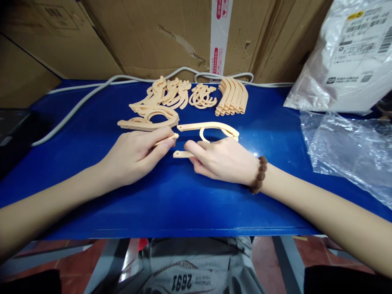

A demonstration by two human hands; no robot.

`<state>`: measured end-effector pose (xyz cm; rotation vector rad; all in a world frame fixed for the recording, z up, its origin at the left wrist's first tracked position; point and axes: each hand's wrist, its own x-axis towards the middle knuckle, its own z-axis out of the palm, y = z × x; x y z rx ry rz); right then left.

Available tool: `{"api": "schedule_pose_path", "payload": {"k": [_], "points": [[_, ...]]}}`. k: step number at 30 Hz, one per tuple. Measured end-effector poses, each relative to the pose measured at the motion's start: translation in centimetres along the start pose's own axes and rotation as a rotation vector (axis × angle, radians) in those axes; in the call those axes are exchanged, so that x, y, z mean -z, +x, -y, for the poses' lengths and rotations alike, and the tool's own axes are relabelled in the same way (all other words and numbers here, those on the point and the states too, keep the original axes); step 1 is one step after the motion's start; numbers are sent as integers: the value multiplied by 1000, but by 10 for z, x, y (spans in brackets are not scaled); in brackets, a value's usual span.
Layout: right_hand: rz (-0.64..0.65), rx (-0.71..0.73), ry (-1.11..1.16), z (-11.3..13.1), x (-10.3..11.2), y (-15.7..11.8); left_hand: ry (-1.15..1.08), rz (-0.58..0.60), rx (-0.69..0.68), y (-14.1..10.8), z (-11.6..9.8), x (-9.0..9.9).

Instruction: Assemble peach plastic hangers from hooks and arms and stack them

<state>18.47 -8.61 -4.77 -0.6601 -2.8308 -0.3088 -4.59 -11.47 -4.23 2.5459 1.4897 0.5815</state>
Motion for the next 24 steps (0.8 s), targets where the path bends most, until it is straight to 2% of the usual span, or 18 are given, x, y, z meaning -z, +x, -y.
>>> {"api": "schedule_pose_path", "payload": {"k": [6, 14, 20, 24], "points": [[46, -29, 107, -3, 1, 1, 10, 55, 4, -1, 1, 1], [-30, -49, 85, -7, -1, -1, 13, 160, 1, -1, 3, 1], [-99, -50, 74, -5, 2, -2, -95, 188, -56, 0, 5, 2], [-99, -57, 49, -3, 3, -2, -147, 202, -72, -1, 6, 1]]}}
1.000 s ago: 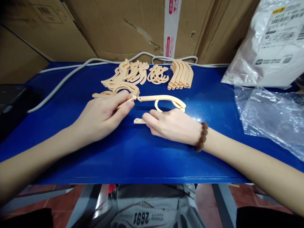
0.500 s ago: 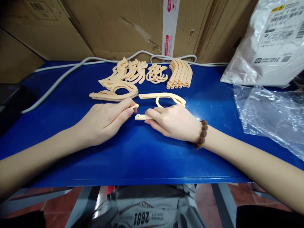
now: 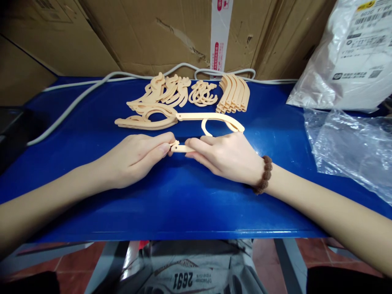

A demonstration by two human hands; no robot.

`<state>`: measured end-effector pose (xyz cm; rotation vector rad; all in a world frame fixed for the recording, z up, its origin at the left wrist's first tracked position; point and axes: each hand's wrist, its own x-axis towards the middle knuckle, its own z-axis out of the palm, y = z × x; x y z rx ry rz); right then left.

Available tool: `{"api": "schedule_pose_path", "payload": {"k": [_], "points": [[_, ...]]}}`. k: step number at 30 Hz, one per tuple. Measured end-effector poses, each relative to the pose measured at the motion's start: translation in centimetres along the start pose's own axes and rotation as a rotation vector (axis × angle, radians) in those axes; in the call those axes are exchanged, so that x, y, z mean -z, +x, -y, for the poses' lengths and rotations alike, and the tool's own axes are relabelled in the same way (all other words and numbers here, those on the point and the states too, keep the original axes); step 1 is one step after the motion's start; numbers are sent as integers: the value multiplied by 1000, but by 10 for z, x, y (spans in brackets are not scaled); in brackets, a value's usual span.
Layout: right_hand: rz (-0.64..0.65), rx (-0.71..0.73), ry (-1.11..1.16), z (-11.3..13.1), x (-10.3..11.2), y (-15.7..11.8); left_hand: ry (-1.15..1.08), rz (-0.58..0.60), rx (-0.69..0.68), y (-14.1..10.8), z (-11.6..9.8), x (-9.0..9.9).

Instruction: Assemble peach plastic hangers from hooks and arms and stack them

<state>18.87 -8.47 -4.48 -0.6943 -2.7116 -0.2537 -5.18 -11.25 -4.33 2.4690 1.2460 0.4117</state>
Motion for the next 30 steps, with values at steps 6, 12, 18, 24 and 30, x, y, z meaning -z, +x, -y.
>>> {"api": "schedule_pose_path", "payload": {"k": [6, 12, 18, 24, 30], "points": [[14, -2, -2, 0, 2, 1, 2, 25, -43, 2, 3, 2], [27, 18, -3, -1, 2, 1, 335, 59, -73, 5, 0, 2], [66, 38, 25, -7, 0, 0, 605, -23, -158, 4, 0, -3], [55, 51, 52, -8, 0, 2, 680, -121, -264, 2, 4, -5], [102, 36, 129, -10, 1, 3, 750, -201, -342, 1, 0, -4]]}}
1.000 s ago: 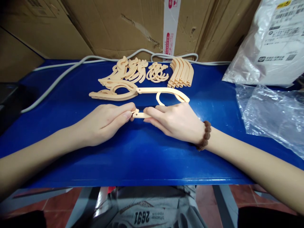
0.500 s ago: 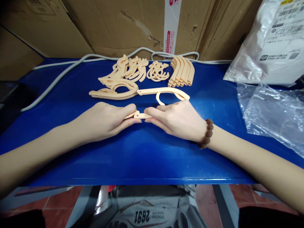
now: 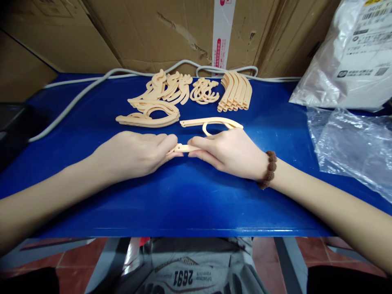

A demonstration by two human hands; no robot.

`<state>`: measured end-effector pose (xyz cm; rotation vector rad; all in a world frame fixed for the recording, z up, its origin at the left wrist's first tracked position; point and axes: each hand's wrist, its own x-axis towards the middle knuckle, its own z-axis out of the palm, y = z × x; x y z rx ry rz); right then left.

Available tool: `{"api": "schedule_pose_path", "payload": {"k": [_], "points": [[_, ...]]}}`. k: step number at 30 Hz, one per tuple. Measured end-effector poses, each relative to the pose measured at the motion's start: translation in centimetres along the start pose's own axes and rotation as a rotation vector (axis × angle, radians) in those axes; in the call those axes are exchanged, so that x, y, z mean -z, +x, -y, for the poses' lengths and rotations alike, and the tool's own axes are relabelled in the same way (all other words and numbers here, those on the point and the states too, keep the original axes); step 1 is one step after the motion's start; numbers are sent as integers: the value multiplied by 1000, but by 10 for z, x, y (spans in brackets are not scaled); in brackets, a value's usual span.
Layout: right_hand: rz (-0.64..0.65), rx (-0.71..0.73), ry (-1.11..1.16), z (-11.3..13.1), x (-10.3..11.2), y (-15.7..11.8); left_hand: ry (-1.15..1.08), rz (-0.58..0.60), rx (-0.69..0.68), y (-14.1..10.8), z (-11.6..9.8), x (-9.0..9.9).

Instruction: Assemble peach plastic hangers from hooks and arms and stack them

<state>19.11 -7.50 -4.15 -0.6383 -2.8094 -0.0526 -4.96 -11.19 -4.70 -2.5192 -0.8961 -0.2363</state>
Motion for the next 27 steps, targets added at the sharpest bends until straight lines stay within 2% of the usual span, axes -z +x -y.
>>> {"api": "schedule_pose_path", "payload": {"k": [10, 18, 27], "points": [[90, -23, 177, -4, 3, -2, 147, -95, -40, 2, -7, 11], [68, 2, 148, -4, 3, -3, 128, -128, -51, -1, -5, 7], [-13, 19, -5, 1, -2, -3, 26, -163, -22, 0, -1, 5]]}}
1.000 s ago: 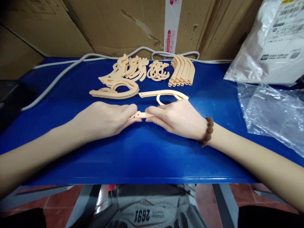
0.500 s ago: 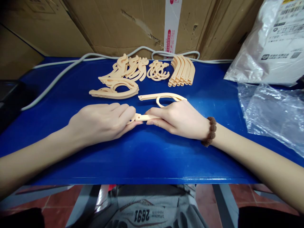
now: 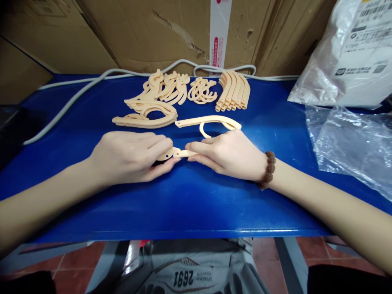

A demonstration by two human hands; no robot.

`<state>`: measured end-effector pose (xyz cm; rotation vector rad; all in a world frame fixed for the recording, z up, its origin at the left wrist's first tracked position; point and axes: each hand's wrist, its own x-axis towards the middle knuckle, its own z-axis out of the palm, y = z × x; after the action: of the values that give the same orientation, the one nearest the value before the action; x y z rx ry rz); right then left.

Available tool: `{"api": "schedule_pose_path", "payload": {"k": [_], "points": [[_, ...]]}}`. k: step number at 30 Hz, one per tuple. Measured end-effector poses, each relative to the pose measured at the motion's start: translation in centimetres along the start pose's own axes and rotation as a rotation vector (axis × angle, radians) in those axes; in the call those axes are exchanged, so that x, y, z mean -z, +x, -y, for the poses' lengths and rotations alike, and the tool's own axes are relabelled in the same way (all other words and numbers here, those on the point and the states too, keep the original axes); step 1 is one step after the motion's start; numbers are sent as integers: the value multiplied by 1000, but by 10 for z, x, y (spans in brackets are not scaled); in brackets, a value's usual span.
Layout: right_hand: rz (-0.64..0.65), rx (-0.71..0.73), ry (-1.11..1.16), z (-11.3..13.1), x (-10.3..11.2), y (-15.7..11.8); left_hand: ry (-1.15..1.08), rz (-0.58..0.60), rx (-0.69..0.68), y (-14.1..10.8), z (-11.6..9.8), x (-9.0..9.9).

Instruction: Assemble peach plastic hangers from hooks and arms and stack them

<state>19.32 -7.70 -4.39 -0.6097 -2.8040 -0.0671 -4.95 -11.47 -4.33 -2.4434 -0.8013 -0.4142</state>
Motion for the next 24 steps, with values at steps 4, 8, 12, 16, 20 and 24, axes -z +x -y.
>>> {"api": "schedule_pose_path", "payload": {"k": [4, 8, 12, 16, 20, 24], "points": [[-2, 2, -44, 2, -2, 0, -38, 24, 12, 0, 2, -1], [25, -8, -46, 3, -2, -1, -64, 50, 33, 0, 2, -2], [27, -18, -47, 3, -2, -1, -84, 41, 45, 0, 2, -3], [17, -20, -47, 2, -2, -1, -115, 27, 49, -1, 1, -5], [9, -18, -33, 1, -2, -1, -165, 33, 73, -2, 1, -5], [11, -23, -45, 0, -2, -2, -168, 54, 82, 0, 1, -4]]}}
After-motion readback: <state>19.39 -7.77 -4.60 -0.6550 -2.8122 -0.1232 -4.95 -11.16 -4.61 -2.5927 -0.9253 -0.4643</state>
